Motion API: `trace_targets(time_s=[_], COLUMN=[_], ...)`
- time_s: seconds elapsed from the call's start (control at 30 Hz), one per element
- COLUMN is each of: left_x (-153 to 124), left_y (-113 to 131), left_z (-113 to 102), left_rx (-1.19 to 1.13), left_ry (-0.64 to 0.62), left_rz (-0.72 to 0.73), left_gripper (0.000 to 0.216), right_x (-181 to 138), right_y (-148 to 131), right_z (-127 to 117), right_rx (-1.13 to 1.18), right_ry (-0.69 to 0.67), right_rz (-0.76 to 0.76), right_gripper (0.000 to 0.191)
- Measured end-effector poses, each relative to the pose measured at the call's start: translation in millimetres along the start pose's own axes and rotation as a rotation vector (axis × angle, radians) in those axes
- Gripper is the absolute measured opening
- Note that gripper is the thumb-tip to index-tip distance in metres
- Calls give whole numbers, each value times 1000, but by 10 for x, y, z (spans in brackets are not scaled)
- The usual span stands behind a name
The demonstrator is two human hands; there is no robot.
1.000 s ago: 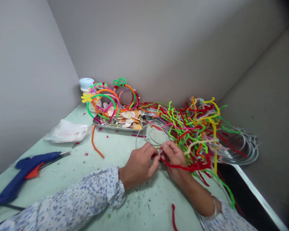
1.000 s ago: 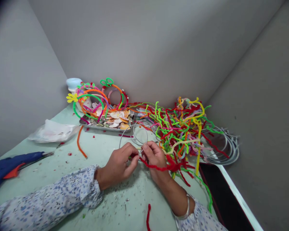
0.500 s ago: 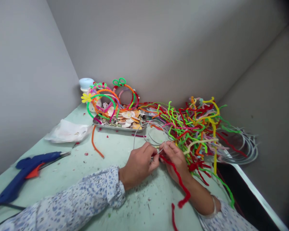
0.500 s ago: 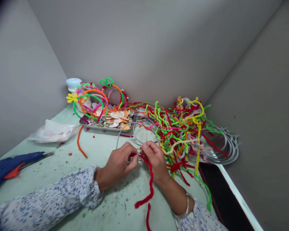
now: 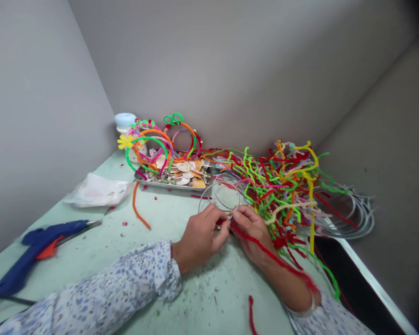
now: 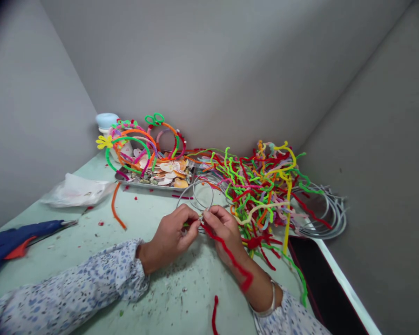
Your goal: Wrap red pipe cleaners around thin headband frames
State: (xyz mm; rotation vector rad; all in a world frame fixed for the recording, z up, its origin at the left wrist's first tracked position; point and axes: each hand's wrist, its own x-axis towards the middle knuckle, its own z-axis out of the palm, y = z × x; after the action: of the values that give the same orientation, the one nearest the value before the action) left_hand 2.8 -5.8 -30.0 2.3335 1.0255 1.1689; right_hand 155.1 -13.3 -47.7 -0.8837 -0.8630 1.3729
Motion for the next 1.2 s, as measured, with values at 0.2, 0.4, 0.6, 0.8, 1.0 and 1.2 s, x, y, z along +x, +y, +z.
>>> trace_targets(time_s=[0.2,0.4,0.6,0.8,1.0,1.2], left_x=[-9,-6,16,23,20,21], left_y=[11,-12,-30,-53,-55,-44], left_z=[-29,-2,7,18,19,11], left_rx=[-51,-59,-73,-60,-49,-2], left_ry=[-20,74,196,204,191,146], left_rz=[-31,-68,-95,-120,-126,-115], left_gripper=[9,8,7,8,10,10], right_x=[22,63,-44,-77,-75,-83], right_y=[-85,-26,34,-19,-33,-23], right_z=[53,16,28,38,48,66], right_rx=[60,-8,-334,-451,-473,-464], right_ry=[106,81,-37,11,15,52], right_rz=[33,8,-104,-295,-273,-226], right_gripper=[20,19,23,18,21,22])
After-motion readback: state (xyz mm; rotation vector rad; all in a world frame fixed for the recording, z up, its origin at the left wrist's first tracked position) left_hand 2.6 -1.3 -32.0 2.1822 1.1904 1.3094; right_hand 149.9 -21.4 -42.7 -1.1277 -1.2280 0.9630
